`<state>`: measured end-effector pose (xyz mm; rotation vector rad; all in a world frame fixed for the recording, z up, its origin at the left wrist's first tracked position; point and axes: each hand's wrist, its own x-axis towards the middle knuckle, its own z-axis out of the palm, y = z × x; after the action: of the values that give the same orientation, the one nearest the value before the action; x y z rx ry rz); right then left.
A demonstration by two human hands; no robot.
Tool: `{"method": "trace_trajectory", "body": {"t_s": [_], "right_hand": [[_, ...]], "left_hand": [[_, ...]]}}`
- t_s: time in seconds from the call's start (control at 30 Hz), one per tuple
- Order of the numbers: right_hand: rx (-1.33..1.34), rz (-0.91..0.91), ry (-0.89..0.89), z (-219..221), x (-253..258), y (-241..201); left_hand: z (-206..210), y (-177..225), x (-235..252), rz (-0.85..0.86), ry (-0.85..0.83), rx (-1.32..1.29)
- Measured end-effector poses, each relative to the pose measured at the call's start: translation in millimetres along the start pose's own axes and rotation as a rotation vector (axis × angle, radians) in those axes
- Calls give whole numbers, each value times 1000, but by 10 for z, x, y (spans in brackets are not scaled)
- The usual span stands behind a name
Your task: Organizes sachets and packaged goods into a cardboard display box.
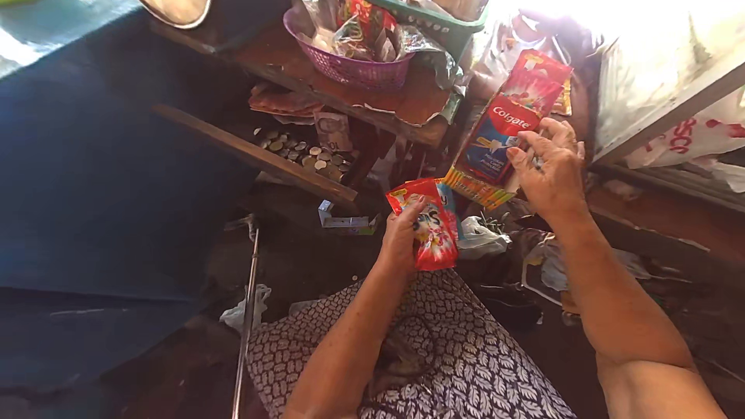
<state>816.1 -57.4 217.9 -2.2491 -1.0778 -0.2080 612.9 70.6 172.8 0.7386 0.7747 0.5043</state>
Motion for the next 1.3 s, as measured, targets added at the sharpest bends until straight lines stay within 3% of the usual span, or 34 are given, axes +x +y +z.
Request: {"method": "trace_trajectory", "body": {"t_s": [0.13, 0.23, 0.33, 0.47, 0.53, 0.63, 0.73, 0.83, 1.07, 1.3], "right_hand": [[108, -64, 169, -53, -110, -6], [128, -282, 313, -210, -401, -156], [364, -379, 259, -202, -825, -355], [727, -133, -107, 186, -1178, -513], [818, -80, -95, 359, -1236, -591], [700, -171, 37, 421, -1258, -705], [604, -134, -48, 414, -1203, -740], [745, -38, -91, 409, -1187, -752], [1036, 0, 66, 390, -1292, -590], [1472, 212, 98, 196, -1366, -433]], "left_hand": [[-177, 18, -41, 93, -46, -17], [-332, 61, -100, 160, -74, -16], [-429, 112, -169, 231, -110, -19], [-412, 110, -267, 281, -181, -21], [-401, 74, -307, 280, -257, 2], [-319, 77, -421, 242, -287, 74], [-279, 18, -478, 307, -420, 115], [-230, -44, -474, 375, -474, 109], [-95, -179, -402, 163, -336, 5], [98, -255, -302, 9, -147, -49]]}}
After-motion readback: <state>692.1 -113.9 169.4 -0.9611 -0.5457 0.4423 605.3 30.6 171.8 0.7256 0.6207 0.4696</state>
